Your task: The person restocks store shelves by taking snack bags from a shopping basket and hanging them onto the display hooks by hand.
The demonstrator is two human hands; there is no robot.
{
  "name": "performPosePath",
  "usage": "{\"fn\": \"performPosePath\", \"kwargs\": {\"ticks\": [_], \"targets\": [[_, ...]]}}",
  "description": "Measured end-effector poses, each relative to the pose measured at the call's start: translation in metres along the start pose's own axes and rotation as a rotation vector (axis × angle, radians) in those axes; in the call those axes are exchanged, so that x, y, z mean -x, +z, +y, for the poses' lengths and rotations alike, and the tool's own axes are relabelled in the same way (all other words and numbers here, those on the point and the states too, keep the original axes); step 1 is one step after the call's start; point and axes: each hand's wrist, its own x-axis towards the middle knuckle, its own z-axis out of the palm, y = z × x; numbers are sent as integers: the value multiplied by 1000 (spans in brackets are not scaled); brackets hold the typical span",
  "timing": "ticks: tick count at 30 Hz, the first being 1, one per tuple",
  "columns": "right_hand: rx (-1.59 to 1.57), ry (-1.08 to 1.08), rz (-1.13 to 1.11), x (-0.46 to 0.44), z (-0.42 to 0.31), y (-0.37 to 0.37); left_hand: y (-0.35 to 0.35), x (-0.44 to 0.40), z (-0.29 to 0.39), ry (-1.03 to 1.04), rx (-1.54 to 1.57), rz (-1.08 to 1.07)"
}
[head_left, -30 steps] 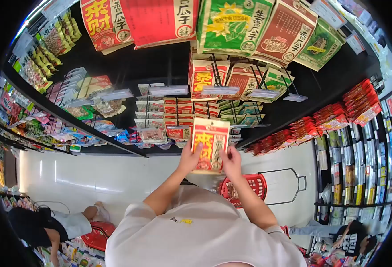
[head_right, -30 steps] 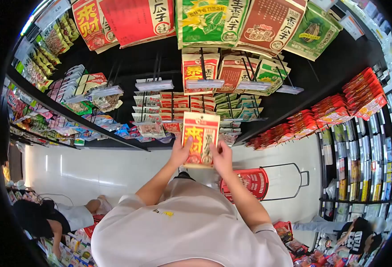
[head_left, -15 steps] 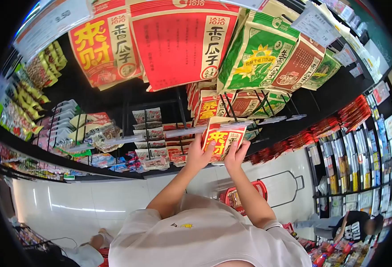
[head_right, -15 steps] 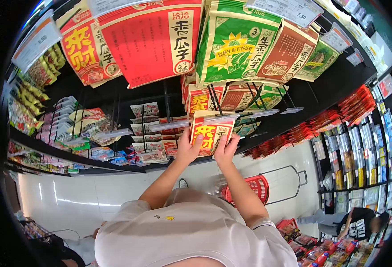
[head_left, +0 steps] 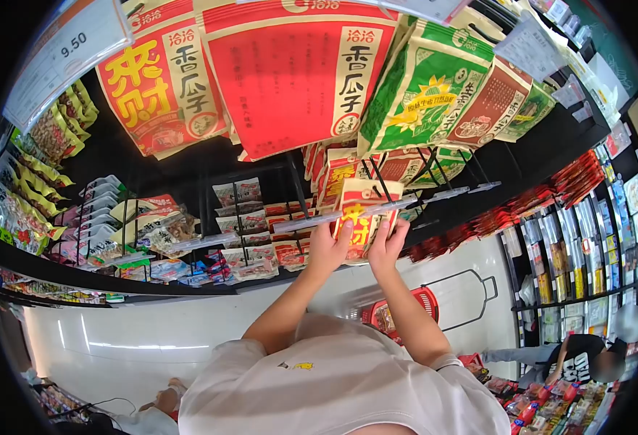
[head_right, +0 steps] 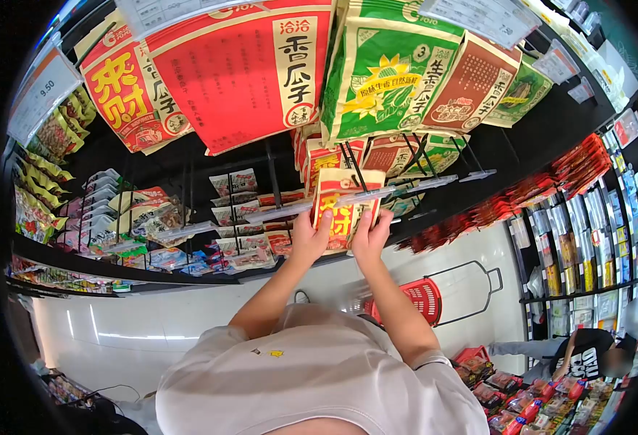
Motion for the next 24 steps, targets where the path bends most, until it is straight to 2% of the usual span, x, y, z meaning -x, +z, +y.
{"fn": "performPosePath", "kwargs": {"ticks": [2, 4, 6, 7, 10, 13, 14, 15, 16, 18, 19, 20, 21, 22, 23, 24], "targets": [[55, 50, -23, -11, -3, 6, 2, -17, 5, 61, 19, 21], [16, 132, -69, -19, -2, 10, 7, -23, -3, -69, -5, 25], [49, 94, -67, -13, 19, 11, 11, -28, -2, -158, 10, 32], [100, 45, -50, -9, 28, 9, 12, -29, 1, -126, 3, 61], [161, 116, -190, 26, 41, -17, 17, -26, -1, -77, 40, 106], [317, 240, -534, 65, 74, -69, 21, 2, -12, 53, -323, 357], [372, 392, -658, 80, 88, -93, 26, 23, -9, 29, -61, 422], [422, 538, -784, 94, 108, -120, 27, 47, 12, 13, 29, 328], [501, 579, -789, 120, 143, -151, 23, 66, 46, -3, 120, 239], [631, 736, -741, 165, 179, -215, 5, 90, 127, 51, 331, -292], [676, 849, -674, 184, 186, -245, -4, 85, 159, 29, 458, -696], [762, 979, -673, 213, 212, -281, 7, 85, 179, 399, 528, -700], [861, 1169, -713, 252, 257, -328, 18, 85, 199, 620, 644, -669], [963, 1436, -854, 304, 319, -383, 24, 81, 227, 614, 674, -645], [980, 1593, -932, 341, 342, -427, 36, 87, 242, 622, 717, -603], [883, 1561, -1062, 359, 342, -468, 49, 92, 258, 630, 759, -560]]}}
